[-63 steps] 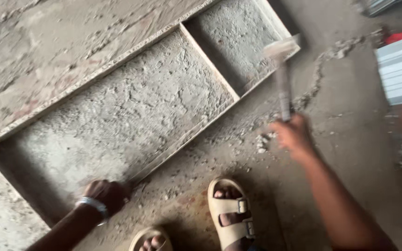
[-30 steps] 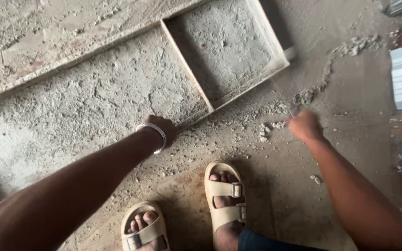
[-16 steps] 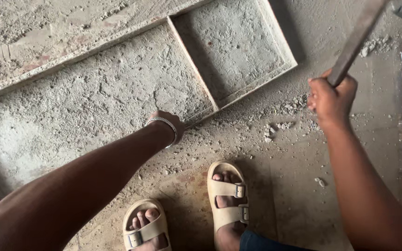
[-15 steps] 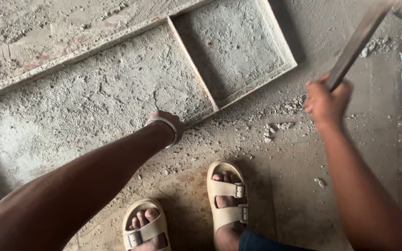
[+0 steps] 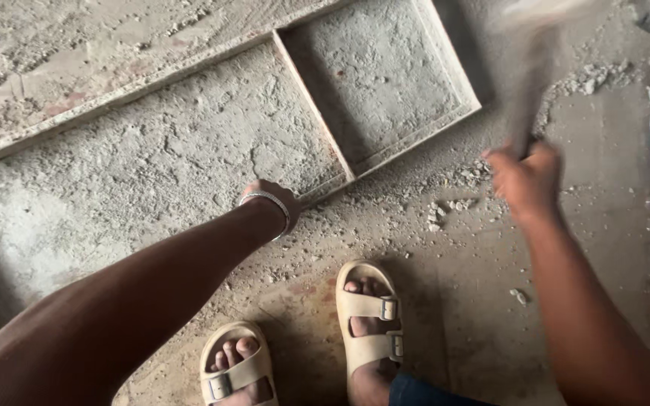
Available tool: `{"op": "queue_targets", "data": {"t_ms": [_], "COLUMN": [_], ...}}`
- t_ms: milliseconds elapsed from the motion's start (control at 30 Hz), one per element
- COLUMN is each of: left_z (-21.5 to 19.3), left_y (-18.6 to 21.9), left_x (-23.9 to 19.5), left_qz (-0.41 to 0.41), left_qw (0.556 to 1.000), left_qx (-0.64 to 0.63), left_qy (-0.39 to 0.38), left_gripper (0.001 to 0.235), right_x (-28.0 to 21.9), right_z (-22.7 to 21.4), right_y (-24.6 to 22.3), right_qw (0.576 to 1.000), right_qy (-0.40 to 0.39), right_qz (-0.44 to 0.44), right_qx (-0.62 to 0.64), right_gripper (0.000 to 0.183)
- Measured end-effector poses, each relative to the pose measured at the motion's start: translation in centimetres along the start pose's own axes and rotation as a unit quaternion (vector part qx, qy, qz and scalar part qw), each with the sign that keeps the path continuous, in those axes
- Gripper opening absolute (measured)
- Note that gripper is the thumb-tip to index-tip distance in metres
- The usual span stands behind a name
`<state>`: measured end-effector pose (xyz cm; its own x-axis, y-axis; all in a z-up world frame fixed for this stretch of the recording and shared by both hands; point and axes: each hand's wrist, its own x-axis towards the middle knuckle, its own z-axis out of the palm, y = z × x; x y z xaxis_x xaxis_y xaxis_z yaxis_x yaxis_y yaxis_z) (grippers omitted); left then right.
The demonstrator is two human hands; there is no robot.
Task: The person uses a hammer to break hardened concrete inside a rectangular metal mold on the floor. They repeatedly strike the surface to fracture the material and then use their hand to clear away the resulting debris.
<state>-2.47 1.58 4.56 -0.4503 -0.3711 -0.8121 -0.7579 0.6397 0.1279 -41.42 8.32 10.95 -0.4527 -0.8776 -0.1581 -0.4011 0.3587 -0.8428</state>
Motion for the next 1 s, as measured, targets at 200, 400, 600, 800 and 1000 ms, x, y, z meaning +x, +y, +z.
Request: {"op": "queue_targets", "data": {"t_ms": [200, 400, 600, 800, 1000], "left_z": [0.3, 0.4, 1.1, 0.8, 0.6], "left_y": [0.0, 0.0, -0.2, -0.2, 0.3], "left_x": [0.1, 0.5, 0.9, 0.8, 1.2], "left_qz": [-0.005, 0.006, -0.006, -0.006, -0.006], "left_qw": [1.0, 1.0, 1.0, 1.0, 0.999], "left_qx": [-0.003, 0.026, 0.001, 0.004, -0.016], "left_qy": [0.005, -0.008, -0.013, -0.003, 0.038], "left_gripper": [0.03, 0.032, 0.032, 0.034, 0.031], "right_x": [-2.4, -3.8, -3.9, -4.2, -7.0], "right_z": [4.0, 4.9, 4.4, 6.2, 6.3], "right_y": [2.9, 6.3, 0.0, 2.5, 9.1], "right_qw": [0.994, 0.893, 0.996, 0.986, 0.93], "right_qy": [0.011, -0.145, -0.067, -0.001, -0.126], "right_qz": [-0.022, 0.171, -0.022, -0.072, 0.038], "right_qx": [-0.108, -0.39, -0.044, 0.151, -0.343], "right_gripper": [0.028, 0.009, 0.023, 0.023, 0.021]}}
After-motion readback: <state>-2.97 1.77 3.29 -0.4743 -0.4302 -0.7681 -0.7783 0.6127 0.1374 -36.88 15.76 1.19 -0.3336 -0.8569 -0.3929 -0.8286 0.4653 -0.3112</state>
